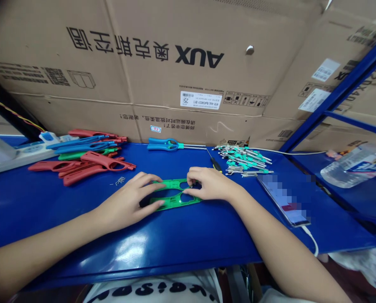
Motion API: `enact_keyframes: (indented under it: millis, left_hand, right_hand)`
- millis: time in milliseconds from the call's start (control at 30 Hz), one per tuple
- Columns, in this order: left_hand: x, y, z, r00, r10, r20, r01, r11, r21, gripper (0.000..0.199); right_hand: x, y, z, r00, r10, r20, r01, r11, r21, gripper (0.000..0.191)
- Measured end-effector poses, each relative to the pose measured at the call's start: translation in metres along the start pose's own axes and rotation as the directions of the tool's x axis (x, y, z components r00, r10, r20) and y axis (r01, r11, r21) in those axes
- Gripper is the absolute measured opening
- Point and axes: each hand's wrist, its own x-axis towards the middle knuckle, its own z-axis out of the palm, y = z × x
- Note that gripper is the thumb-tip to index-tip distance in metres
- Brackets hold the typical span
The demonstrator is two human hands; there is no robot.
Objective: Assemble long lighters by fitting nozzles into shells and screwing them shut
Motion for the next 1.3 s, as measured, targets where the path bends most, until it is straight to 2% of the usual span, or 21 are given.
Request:
enact_keyframes:
  millis: [100, 233, 300, 367, 433, 500, 567, 600, 667, 733, 867, 933, 1033, 1167, 1300]
  left_hand:
    - [0.000, 0.003, 0.000, 0.994, 0.077, 0.076, -0.075, 0.997, -0.032, 0.044]
    - [0.000, -0.003, 0.005, 0.989, 0.102, 0.108, -0.097, 0.994, -0.053, 0.038]
    - [0.000, -0.005, 0.007, 0.990, 0.088, 0.112, -0.083, 0.995, -0.046, 0.035]
    - [0.001, -0.007, 0.006, 0.991, 0.072, 0.109, -0.068, 0.997, -0.038, 0.034]
    - [0.001, -0.008, 0.005, 0.993, 0.062, 0.102, -0.059, 0.998, -0.029, 0.032]
    - [0.001, -0.009, 0.005, 0.994, 0.056, 0.091, -0.054, 0.998, -0.023, 0.032]
    - [0.001, -0.012, 0.004, 0.996, 0.055, 0.076, -0.053, 0.998, -0.024, 0.031]
    - [0.001, -0.013, 0.004, 0.996, 0.057, 0.066, -0.056, 0.998, -0.030, 0.030]
    - [0.002, -0.016, 0.004, 0.996, 0.067, 0.052, -0.065, 0.997, -0.045, 0.030]
    - [0.003, -0.018, 0.004, 0.996, 0.079, 0.043, -0.076, 0.995, -0.061, 0.029]
    - [0.002, -0.021, 0.003, 0.996, 0.086, 0.033, -0.083, 0.993, -0.081, 0.029]
    - [0.002, -0.022, 0.003, 0.996, 0.086, 0.033, -0.083, 0.993, -0.082, 0.028]
    - [0.002, -0.021, 0.002, 0.995, 0.092, 0.045, -0.088, 0.993, -0.078, 0.028]
    - [0.003, -0.021, 0.000, 0.994, 0.093, 0.063, -0.088, 0.993, -0.084, 0.028]
    - [0.004, -0.021, -0.004, 0.993, 0.084, 0.085, -0.076, 0.993, -0.088, 0.028]
  right_hand:
    - [-0.002, -0.001, -0.004, 0.999, 0.011, -0.034, -0.015, 0.993, -0.118, 0.025]
    - [-0.002, 0.003, -0.003, 0.995, 0.055, -0.085, -0.073, 0.973, -0.218, 0.026]
    - [-0.001, 0.008, -0.004, 0.980, 0.118, -0.158, -0.158, 0.949, -0.274, 0.025]
    - [-0.002, 0.017, -0.009, 0.938, 0.215, -0.272, -0.300, 0.898, -0.323, 0.023]
    - [-0.005, 0.028, -0.019, 0.834, 0.383, -0.396, -0.515, 0.799, -0.312, 0.019]
    - [-0.012, 0.041, -0.033, 0.663, 0.571, -0.484, -0.726, 0.649, -0.228, 0.019]
    - [-0.021, 0.056, -0.045, 0.510, 0.683, -0.522, -0.841, 0.524, -0.137, 0.030]
    - [-0.026, 0.063, -0.051, 0.466, 0.705, -0.535, -0.866, 0.488, -0.110, 0.035]
    - [-0.036, 0.079, -0.058, 0.415, 0.728, -0.546, -0.893, 0.442, -0.089, 0.040]
    - [-0.044, 0.095, -0.060, 0.385, 0.755, -0.530, -0.911, 0.401, -0.091, 0.040]
    - [-0.052, 0.119, -0.053, 0.285, 0.813, -0.508, -0.955, 0.289, -0.074, 0.034]
    - [-0.053, 0.125, -0.048, 0.261, 0.820, -0.510, -0.961, 0.271, -0.056, 0.029]
    - [-0.055, 0.128, -0.043, 0.270, 0.807, -0.526, -0.955, 0.295, -0.037, 0.018]
    - [-0.055, 0.123, -0.045, 0.321, 0.747, -0.582, -0.929, 0.367, -0.042, 0.016]
    - [-0.048, 0.111, -0.051, 0.390, 0.600, -0.698, -0.866, 0.497, -0.057, 0.017]
